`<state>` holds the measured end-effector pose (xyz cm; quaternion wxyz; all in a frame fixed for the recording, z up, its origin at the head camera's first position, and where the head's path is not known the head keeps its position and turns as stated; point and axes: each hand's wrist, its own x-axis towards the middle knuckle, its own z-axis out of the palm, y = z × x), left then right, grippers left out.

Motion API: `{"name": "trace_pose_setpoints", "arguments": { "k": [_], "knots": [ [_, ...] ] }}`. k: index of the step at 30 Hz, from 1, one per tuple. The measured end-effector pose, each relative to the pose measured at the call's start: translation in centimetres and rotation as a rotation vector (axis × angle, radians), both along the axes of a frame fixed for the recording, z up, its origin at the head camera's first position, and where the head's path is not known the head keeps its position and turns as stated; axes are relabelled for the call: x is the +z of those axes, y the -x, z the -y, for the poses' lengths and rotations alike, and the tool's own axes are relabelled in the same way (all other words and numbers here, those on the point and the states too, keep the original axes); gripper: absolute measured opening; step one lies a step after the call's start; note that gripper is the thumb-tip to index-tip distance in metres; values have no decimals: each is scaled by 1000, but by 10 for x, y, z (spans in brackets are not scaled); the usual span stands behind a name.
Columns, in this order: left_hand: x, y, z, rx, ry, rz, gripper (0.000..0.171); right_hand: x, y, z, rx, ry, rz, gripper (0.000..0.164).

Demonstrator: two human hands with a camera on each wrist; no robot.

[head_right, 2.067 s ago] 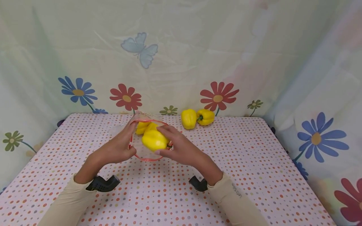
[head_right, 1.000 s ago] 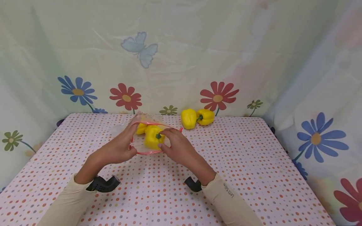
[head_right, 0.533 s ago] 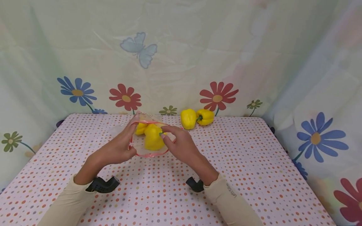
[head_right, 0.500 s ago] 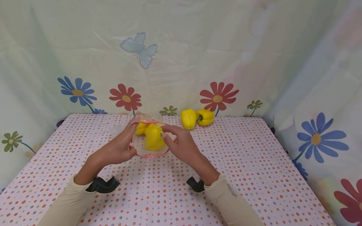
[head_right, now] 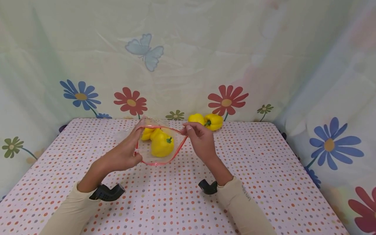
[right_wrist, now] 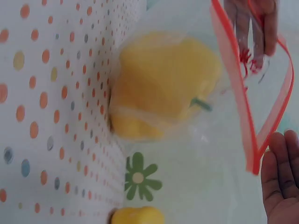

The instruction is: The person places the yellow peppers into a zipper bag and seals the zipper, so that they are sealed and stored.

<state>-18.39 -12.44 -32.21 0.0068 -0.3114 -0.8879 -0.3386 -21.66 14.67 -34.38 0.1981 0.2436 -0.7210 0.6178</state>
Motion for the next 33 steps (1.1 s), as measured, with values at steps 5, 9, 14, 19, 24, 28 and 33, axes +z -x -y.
{"name": "trace_pose_setpoints", "arguments": {
  "k": [5, 9, 14, 19, 24, 28, 33],
  "knots": [
    [0, -1, 0, 7, -1, 8, 108, -11, 19, -14, -123, -6, 114, 24],
    [0, -1, -1, 12, -6, 15, 109, -25, 33, -25, -220, -47, 198, 28],
    [0, -1, -1, 18, 3, 9, 109, -37, 47, -35, -296, -74, 219, 37],
    [0, -1, 0, 16, 9, 0, 108, -60, 71, -47, -277, -32, 208, 44],
    [0, -1, 1, 18, 0, -7, 109, -54, 73, -44, -268, -36, 271, 50],
    [0, 0, 1, 16, 0, -3, 108, -47, 73, -39, -269, -86, 374, 56],
    [1, 0, 2, 15, 11, 12, 106, -54, 84, -38, -273, -143, 407, 63]
  ]
}}
